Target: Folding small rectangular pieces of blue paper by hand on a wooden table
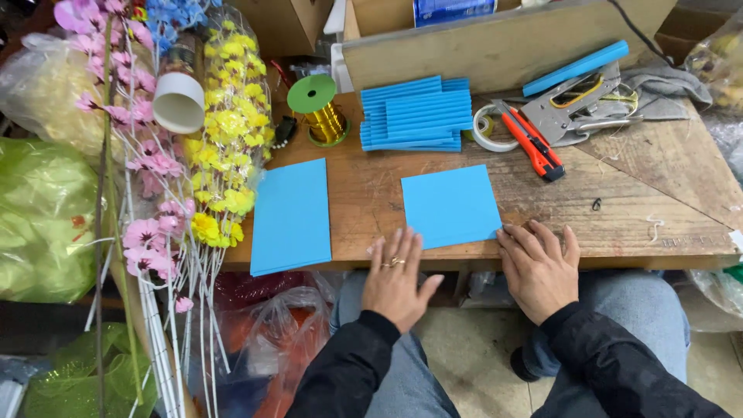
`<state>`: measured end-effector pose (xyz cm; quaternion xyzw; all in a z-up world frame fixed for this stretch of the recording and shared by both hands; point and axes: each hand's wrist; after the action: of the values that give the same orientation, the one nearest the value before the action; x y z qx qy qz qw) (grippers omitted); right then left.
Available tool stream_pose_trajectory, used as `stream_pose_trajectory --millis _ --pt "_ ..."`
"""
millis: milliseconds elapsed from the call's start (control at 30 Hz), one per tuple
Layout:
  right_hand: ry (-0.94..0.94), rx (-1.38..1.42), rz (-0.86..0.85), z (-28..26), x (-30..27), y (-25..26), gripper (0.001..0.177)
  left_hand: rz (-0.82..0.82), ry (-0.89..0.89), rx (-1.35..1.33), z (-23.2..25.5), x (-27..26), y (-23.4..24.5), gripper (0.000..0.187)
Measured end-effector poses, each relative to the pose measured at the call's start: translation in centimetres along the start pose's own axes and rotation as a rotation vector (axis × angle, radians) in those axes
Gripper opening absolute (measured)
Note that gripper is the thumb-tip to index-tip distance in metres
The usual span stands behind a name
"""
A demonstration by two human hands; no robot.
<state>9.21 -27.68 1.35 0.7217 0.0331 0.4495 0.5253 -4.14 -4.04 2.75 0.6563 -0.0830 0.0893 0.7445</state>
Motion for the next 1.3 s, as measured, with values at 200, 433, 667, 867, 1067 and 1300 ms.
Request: stream_pose_trajectory --millis 200,433,667,867,1067,1300 --pt "0.018 0.058 -0.012 0.3 -0.3 -0.5 0.032 0.236 0.235 -0.227 0.9 -2.4 0.0 0.069" --pt "0.197 0.259 -0.031 -1.4 -0.1 0.2 0.027 0.399 1.096 -1.002 7.7 -1.1 -3.0 0.056" --pt "0.177 0.398 -0.050 -4.7 -2.1 0.5 0.031 0.450 1.495 -1.806 7.1 2.9 0.6 0.030" --pt "0.105 0.409 -0.092 -4.4 -2.2 1.1 0.026 0.559 1.381 -1.859 6.6 3.4 -3.1 0.034" --pt "0.092 0.415 -0.051 -3.8 -2.1 1.7 0.023 0.549 1.364 -1.648 7.4 3.6 -4.1 0.027" --pt "0.073 0.471 0.131 -1.2 1.8 6.1 0.022 0.831 0.247 -0.118 6.5 3.1 6.2 0.008"
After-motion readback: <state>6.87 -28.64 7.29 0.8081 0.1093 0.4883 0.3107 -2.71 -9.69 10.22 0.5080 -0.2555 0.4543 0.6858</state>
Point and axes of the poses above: each hand's wrist, its own x-axis towards the middle knuckle, its own y-axis out of the back of the hand, z = x × y, and after that the axes turned 4 degrees about -z, right-handed
